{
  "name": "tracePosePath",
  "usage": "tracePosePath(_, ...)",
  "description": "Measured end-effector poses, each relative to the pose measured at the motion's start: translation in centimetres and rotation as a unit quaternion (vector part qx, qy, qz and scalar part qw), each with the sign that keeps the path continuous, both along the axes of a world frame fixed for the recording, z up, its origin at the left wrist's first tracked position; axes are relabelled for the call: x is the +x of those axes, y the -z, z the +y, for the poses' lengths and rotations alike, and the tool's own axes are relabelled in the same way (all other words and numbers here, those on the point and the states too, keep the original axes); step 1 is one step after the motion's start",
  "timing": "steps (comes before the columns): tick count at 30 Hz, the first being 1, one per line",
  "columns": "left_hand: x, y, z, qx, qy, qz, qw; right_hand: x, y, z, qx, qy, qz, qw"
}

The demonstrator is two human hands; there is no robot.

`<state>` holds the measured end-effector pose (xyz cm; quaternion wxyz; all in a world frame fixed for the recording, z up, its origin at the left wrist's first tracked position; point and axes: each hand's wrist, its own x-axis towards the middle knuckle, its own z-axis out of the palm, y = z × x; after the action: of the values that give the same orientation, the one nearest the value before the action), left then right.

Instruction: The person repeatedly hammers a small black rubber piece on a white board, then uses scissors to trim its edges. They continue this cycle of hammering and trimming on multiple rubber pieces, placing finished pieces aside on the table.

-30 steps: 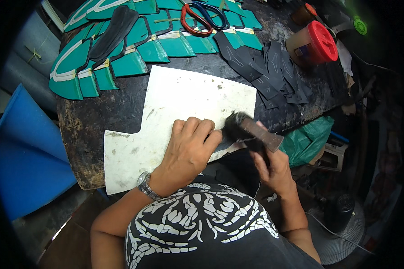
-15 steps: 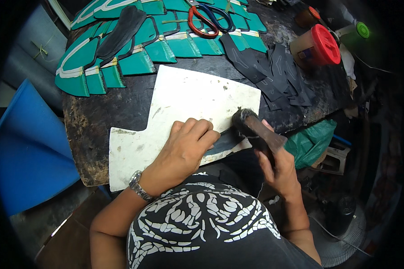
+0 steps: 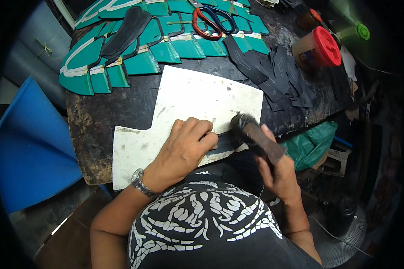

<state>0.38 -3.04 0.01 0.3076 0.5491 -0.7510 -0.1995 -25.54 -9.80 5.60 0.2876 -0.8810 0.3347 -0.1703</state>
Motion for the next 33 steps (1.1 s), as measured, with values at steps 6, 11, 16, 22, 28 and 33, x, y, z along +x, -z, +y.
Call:
tracePosePath(6, 2.0, -0.8, 0.3, 0.039, 0.018, 0.046, 0.998, 0.2, 0.2, -0.2, 0.052, -0.007, 0.016, 0.999)
tracePosePath(11, 3.0, -1.1, 0.7, 0.042, 0.039, 0.023, 0.998, 0.6, -0.1, 0.0, 0.006, -0.028, 0.018, 0.999)
tracePosePath(16, 3.0, -1.0, 0.7, 0.015, 0.042, 0.015, 0.999, 1.4, 0.2, 0.6, 0.047, -0.023, 0.022, 0.998)
tracePosePath(22, 3.7, -1.0, 0.9, -0.003, 0.040, 0.000, 0.999, 1.7, 0.7, 0.7, 0.099, -0.061, 0.016, 0.993)
tracePosePath(28, 4.7, -1.1, 1.9, 0.022, 0.012, 0.027, 0.999, 1.3, 0.1, 0.2, 0.050, -0.026, 0.042, 0.998)
tracePosePath(33, 4.6, -0.9, 2.2, 0.018, 0.017, 0.014, 1.000, 2.4, -0.1, 0.9, 0.145, -0.042, 0.020, 0.988)
